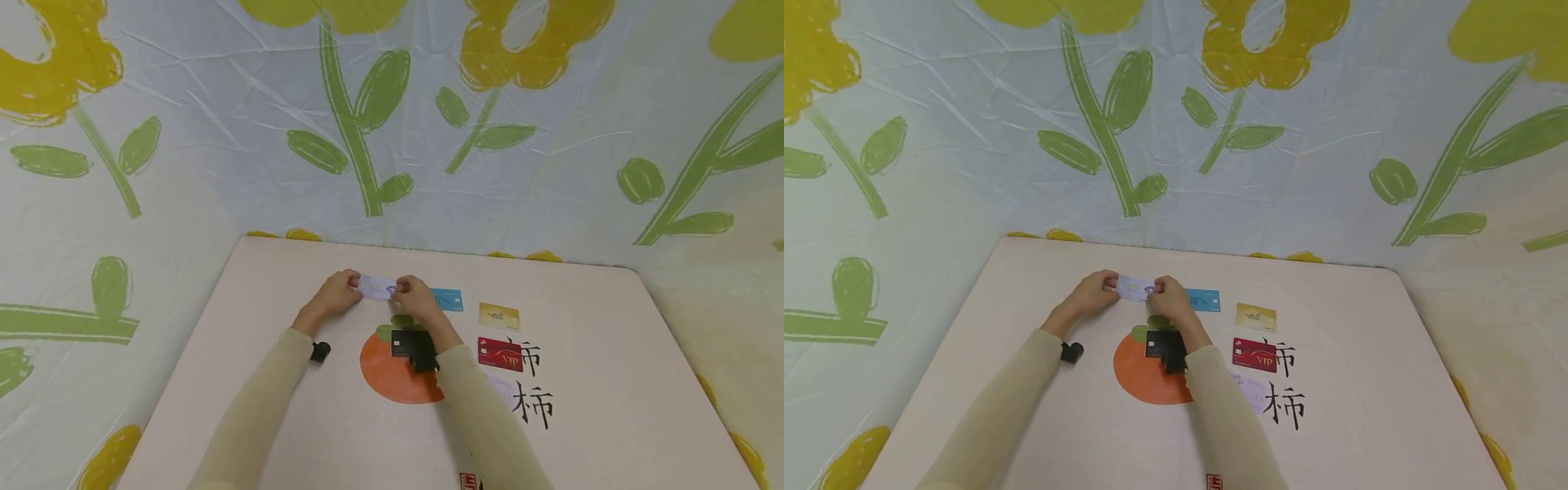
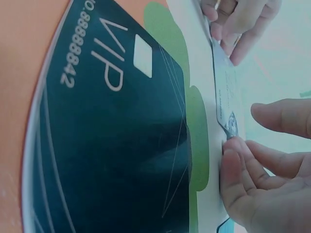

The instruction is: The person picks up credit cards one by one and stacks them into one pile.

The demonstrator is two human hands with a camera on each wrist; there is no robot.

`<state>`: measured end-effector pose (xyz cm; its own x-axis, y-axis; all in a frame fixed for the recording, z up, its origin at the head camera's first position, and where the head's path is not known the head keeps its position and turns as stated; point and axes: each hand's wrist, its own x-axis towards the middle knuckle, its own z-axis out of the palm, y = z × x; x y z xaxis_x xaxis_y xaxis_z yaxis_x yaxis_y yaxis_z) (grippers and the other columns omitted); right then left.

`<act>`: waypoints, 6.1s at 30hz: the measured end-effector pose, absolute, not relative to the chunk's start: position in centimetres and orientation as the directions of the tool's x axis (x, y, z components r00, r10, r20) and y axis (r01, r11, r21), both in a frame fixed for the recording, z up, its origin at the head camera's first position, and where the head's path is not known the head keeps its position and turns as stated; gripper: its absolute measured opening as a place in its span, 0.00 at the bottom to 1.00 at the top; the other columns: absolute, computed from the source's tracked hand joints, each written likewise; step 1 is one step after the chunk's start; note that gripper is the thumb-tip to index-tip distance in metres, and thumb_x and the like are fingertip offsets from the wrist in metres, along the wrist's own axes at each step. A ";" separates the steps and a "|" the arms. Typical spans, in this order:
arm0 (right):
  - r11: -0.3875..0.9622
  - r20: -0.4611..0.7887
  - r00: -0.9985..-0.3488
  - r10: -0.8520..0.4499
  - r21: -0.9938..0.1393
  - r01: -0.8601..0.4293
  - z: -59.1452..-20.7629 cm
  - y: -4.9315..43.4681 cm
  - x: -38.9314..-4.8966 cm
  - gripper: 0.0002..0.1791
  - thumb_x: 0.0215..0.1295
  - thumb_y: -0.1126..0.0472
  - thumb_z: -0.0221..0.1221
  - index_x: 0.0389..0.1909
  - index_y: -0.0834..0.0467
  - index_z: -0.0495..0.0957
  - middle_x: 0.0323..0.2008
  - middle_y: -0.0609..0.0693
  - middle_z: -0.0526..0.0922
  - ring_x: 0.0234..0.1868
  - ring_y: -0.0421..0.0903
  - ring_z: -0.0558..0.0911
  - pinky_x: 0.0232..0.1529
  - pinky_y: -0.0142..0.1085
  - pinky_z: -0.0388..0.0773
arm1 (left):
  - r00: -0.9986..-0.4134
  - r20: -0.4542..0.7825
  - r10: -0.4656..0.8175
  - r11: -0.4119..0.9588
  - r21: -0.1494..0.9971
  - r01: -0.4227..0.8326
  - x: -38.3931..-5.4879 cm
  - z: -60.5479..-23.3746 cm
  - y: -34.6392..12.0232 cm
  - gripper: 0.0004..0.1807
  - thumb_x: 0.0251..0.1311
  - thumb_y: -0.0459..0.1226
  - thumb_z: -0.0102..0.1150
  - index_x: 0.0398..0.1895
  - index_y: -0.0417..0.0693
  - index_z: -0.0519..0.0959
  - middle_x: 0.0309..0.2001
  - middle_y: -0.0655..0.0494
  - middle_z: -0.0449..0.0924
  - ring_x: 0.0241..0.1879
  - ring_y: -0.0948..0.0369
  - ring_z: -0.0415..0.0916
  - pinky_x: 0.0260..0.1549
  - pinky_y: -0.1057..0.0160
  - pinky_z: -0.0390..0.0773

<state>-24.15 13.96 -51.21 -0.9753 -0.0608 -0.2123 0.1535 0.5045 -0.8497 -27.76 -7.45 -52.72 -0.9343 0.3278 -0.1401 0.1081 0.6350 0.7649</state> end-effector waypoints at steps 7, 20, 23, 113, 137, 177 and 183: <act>0.418 -0.240 -0.968 -0.070 -0.889 0.190 -50.9 14.4 -23.9 0.24 0.68 0.67 0.60 0.63 0.68 0.71 0.51 0.60 0.77 0.48 0.53 0.77 0.43 0.38 0.78 | -0.935 -0.161 0.317 0.609 0.790 0.070 -27.6 -52.8 -7.6 0.27 0.61 0.36 0.61 0.64 0.36 0.73 0.53 0.47 0.79 0.53 0.53 0.75 0.57 0.55 0.72; 0.300 -0.192 -0.975 -0.109 -0.942 0.152 -50.1 16.0 -22.4 0.24 0.69 0.67 0.57 0.64 0.70 0.70 0.53 0.64 0.75 0.49 0.57 0.80 0.50 0.44 0.79 | -0.937 -0.151 0.315 0.510 0.860 0.033 -25.9 -52.4 -7.2 0.28 0.61 0.38 0.63 0.64 0.38 0.74 0.56 0.46 0.79 0.54 0.52 0.77 0.57 0.53 0.73; 0.295 -0.183 -0.977 -0.110 -0.945 0.144 -50.0 16.6 -21.7 0.24 0.71 0.65 0.57 0.64 0.69 0.70 0.52 0.63 0.75 0.49 0.57 0.80 0.54 0.48 0.77 | -0.936 -0.142 0.321 0.474 0.880 0.029 -25.3 -52.3 -6.9 0.27 0.61 0.37 0.62 0.64 0.39 0.74 0.55 0.46 0.79 0.52 0.53 0.78 0.53 0.54 0.76; 0.469 -0.250 -0.965 -0.080 -0.864 0.185 -51.8 21.9 -12.9 0.20 0.73 0.58 0.58 0.62 0.60 0.77 0.52 0.53 0.81 0.54 0.53 0.77 0.57 0.47 0.76 | -0.841 -0.199 0.503 0.476 0.876 0.077 -16.6 -53.3 -3.1 0.27 0.64 0.40 0.63 0.64 0.36 0.74 0.49 0.56 0.79 0.48 0.58 0.77 0.51 0.57 0.77; 0.469 -0.254 -0.965 -0.059 -0.861 0.197 -50.8 22.7 -13.4 0.19 0.73 0.59 0.57 0.61 0.60 0.76 0.49 0.54 0.79 0.48 0.53 0.79 0.51 0.44 0.79 | -0.858 -0.163 0.486 0.477 0.873 0.104 -17.8 -52.4 -3.1 0.27 0.63 0.42 0.64 0.61 0.37 0.75 0.50 0.53 0.79 0.50 0.57 0.78 0.52 0.56 0.77; 0.697 -0.217 -0.960 -0.177 -0.716 0.033 -51.8 29.8 -23.8 0.31 0.63 0.62 0.67 0.66 0.61 0.71 0.62 0.63 0.69 0.61 0.61 0.67 0.65 0.58 0.63 | -0.824 -0.212 0.525 0.688 0.676 0.264 -27.0 -51.2 4.9 0.30 0.61 0.43 0.67 0.66 0.48 0.72 0.56 0.44 0.71 0.53 0.53 0.71 0.51 0.55 0.74; 0.729 -0.213 -0.962 -0.174 -0.684 0.020 -51.7 29.5 -23.7 0.31 0.62 0.62 0.69 0.65 0.62 0.71 0.60 0.63 0.67 0.60 0.61 0.66 0.64 0.56 0.64 | -0.844 -0.212 0.492 0.728 0.632 0.266 -27.0 -51.5 5.2 0.30 0.60 0.42 0.69 0.65 0.49 0.72 0.56 0.44 0.69 0.49 0.53 0.70 0.49 0.56 0.74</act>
